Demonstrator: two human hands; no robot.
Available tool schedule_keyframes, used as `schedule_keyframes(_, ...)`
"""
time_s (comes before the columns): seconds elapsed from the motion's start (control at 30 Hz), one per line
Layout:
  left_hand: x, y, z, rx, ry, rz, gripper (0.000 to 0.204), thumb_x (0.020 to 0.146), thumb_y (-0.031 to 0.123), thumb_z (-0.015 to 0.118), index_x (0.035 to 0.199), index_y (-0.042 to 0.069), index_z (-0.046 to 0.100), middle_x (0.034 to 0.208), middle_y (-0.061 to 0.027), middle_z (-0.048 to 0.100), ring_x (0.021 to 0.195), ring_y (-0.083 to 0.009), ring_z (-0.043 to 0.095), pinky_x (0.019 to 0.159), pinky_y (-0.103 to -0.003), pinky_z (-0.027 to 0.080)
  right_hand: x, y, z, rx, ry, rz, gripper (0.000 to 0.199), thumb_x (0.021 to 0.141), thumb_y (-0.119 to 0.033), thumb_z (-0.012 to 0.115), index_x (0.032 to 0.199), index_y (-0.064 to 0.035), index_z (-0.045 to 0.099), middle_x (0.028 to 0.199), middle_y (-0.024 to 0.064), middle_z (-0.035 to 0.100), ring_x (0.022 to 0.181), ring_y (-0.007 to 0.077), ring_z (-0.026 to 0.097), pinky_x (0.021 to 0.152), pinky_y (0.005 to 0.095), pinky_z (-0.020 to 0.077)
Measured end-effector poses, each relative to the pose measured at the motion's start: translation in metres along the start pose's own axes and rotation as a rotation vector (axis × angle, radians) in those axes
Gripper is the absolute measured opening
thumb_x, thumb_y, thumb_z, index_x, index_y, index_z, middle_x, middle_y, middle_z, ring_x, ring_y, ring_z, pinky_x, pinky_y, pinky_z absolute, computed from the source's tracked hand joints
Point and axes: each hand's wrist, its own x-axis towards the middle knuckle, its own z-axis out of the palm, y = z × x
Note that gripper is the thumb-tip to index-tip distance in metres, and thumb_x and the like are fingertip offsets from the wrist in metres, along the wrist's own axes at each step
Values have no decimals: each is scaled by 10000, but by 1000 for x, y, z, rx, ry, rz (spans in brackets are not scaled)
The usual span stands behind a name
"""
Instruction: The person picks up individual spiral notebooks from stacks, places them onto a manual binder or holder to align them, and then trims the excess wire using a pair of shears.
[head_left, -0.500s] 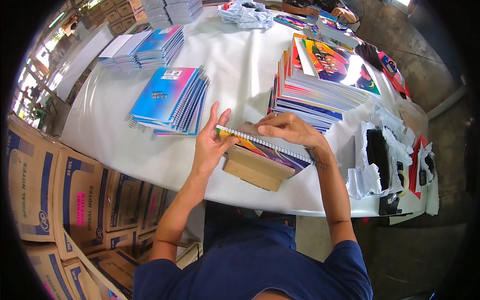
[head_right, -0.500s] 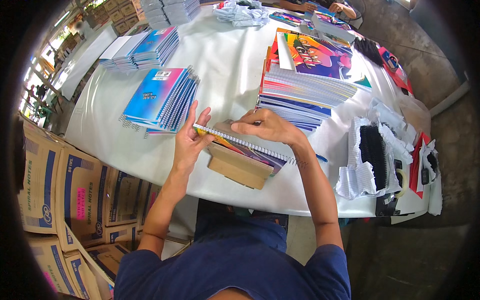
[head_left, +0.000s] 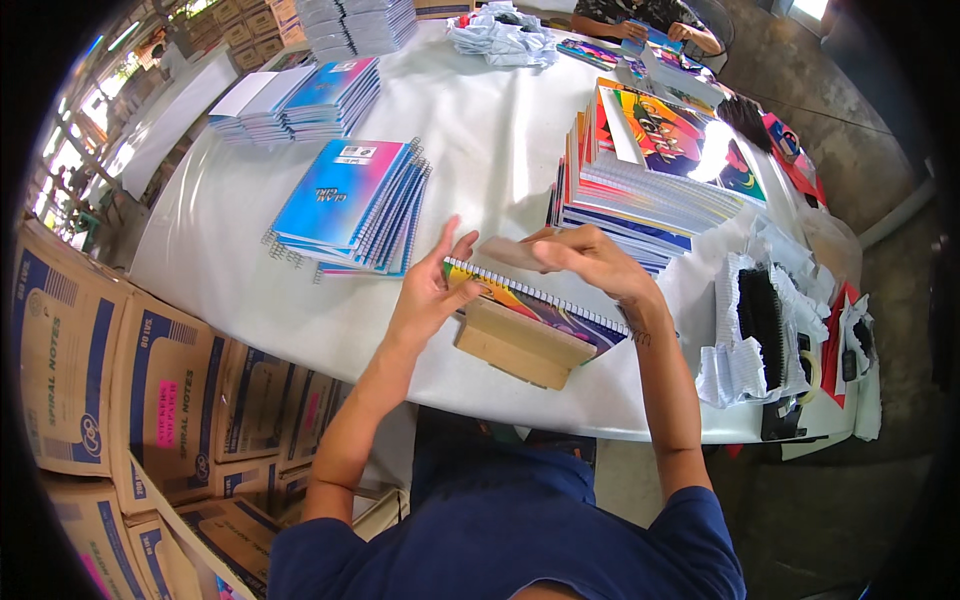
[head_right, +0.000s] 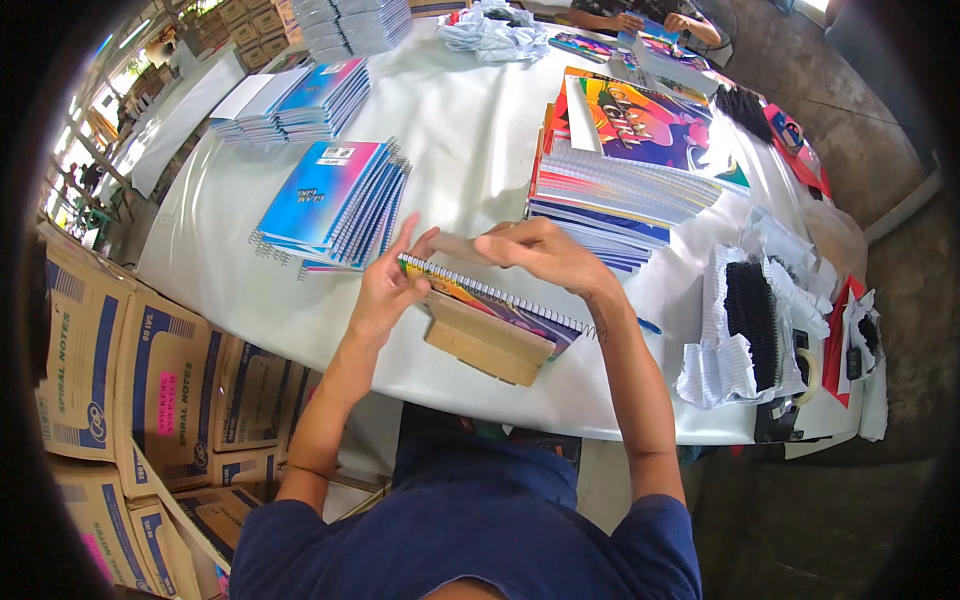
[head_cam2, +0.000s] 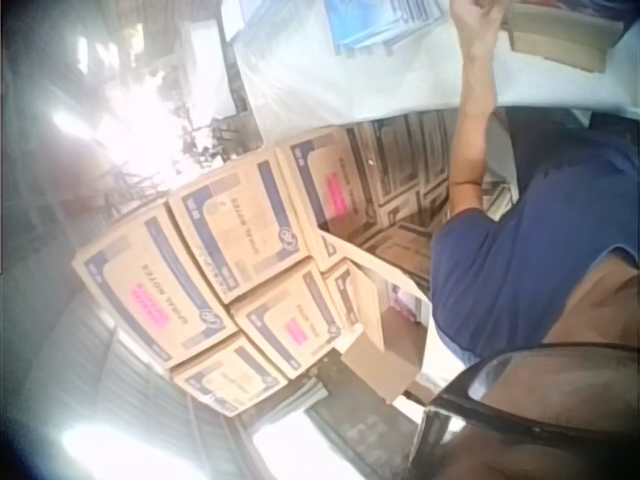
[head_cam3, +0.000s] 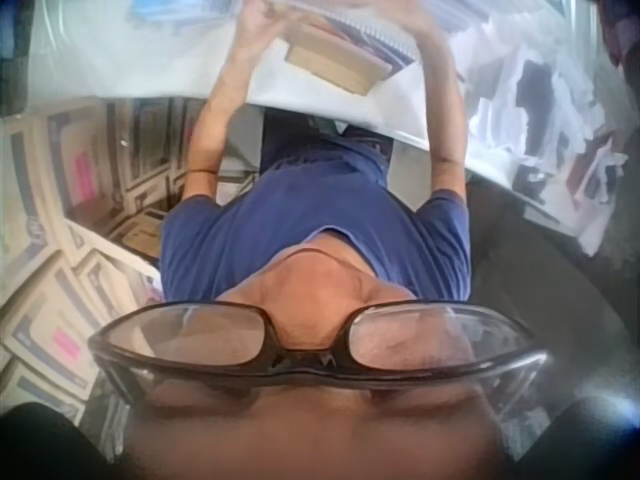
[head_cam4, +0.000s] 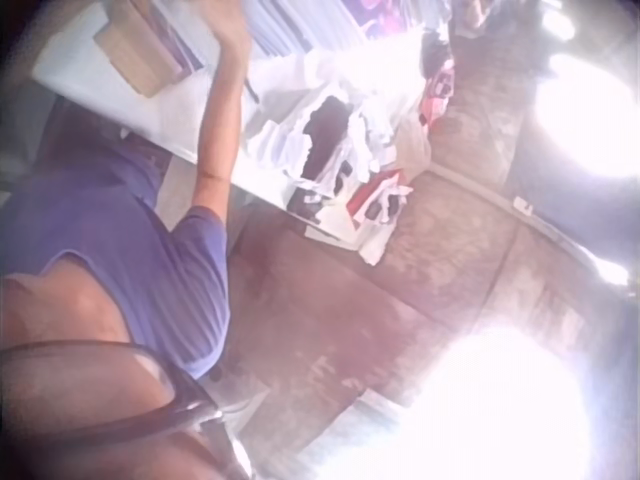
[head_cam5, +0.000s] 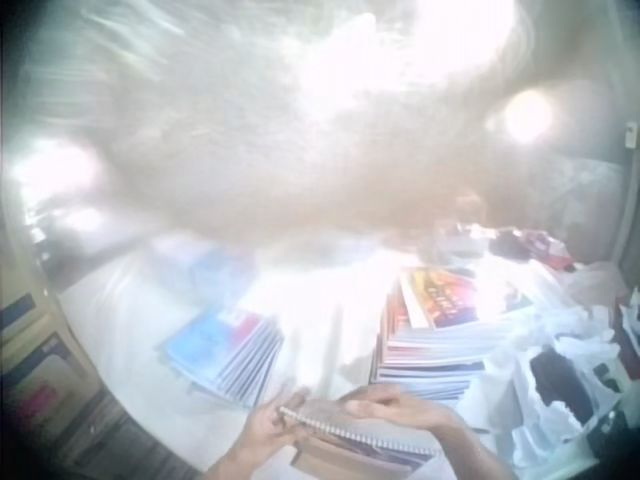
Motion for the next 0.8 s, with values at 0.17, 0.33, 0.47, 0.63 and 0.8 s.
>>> schedule_keyframes(0.17,17,12,-17,38,-230,-77,534,926,400,613,1214,-50,607,1372,-125,532,1121,-135,564,955,-292,447,-23,44,-8,-342,102,-34,430,854,-406,675,1022,-12,715,997,174,667,900,279,608,800,343,475)
schedule_keyframes(0.33,32,85,13,212,149,202,486,941,355,597,1206,-53,613,1300,-135,590,1133,-170,586,977,-323,435,-69,123,6,-819,187,-74,466,809,-325,686,1228,-126,628,1333,226,494,1324,370,373,1065,551,279)
schedule_keyframes(0.47,13,135,8,292,228,510,482,915,261,625,1258,-73,564,1308,-159,578,1211,-229,551,1013,-350,419,-109,96,7,-1027,466,229,638,836,-318,685,1385,-93,451,1340,197,485,1285,371,401,1077,492,264)
schedule_keyframes(0.63,-37,80,45,744,-346,359,535,790,67,701,1301,2,558,1310,-177,573,1257,-362,500,1014,-430,406,-164,126,20,-1205,571,203,529,882,-270,630,1363,-117,473,1292,178,482,1222,333,442,986,494,344)
schedule_keyframes(0.8,-41,23,88,1178,-127,453,607,805,214,700,1345,17,505,1368,-162,519,1304,-396,431,1062,-486,343,-167,93,34,-959,765,250,386,875,-150,628,1259,-135,593,998,142,556,952,280,545,831,404,450)
